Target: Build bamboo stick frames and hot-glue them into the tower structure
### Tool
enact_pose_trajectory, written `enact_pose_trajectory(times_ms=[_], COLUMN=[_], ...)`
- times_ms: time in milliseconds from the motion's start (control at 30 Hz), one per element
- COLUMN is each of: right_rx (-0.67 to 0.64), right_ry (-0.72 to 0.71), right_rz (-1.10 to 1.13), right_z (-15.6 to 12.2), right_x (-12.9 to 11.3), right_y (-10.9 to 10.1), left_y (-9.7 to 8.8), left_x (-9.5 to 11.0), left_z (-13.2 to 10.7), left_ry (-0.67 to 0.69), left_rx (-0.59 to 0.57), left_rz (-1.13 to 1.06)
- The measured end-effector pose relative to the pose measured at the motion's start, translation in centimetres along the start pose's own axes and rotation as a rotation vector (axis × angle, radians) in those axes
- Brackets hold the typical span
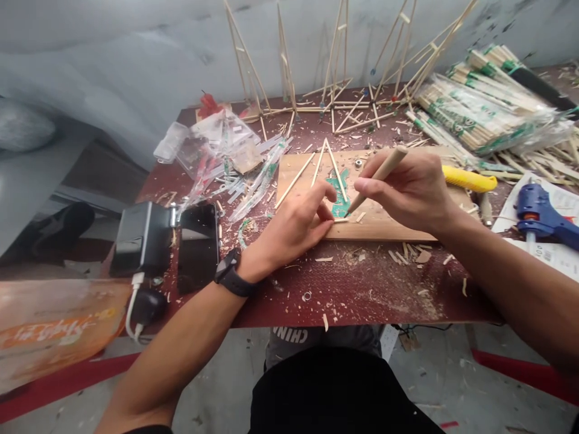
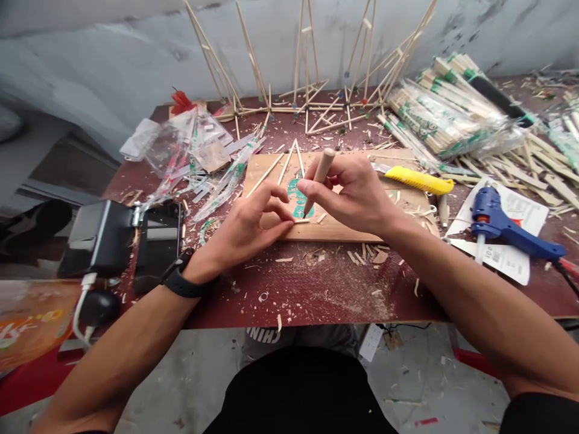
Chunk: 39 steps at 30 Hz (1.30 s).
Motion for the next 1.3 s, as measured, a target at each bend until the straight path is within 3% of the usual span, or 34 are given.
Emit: enact_pose_trajectory(times_ms=[200,333,500,767,1033,1167,1300], right_rx=[-0.097,-0.014,-0.03,-0.141,-0.175,-0.137,-0.023], right_ry=[-0.066,-0.179,-0.062,-0.046,-0.248,-0.219,-0.099], right_rz=[0.052,0.108,0.086,0.127,0.14,0.184,0.342], right_z=[-0.3,-0.3,-0.4,-0.1,-0.2,0.1,0.8], right_x=[0.1,-0.3,0.4,-0.2,-0.4,-1.0,-1.2], right_y=[0.9,0.4,0.3,0.8,0.9,1.2,1.6], left_y=[0.1,-0.2,-1.4,0.4,0.4,0.4,0.4], left_x=[0.0,0.1,0.1,0.3,0.3,0.2,0.1], left_z=[0.1,0.1,0.0,0.3,0.3,0.3,0.2], left_ry=[0.023,0.031,0.014,0.054,0.062,0.043,0.016], left_rx=[-0.01,0.029,0.177,0.012,0.011,0.006,0.005], left_rz=[0.009,0.003,-0.004,-0.005,-0.015,-0.015,-0.03])
Point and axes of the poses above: each hand's wrist, its own z-axis towards the middle knuckle, its own y-axis out of the palm, x = y × z, the point moved 6 cm from there along z, towards the middle knuckle, and after that the axes turned 4 degrees about -y, right-handed, at the moved point
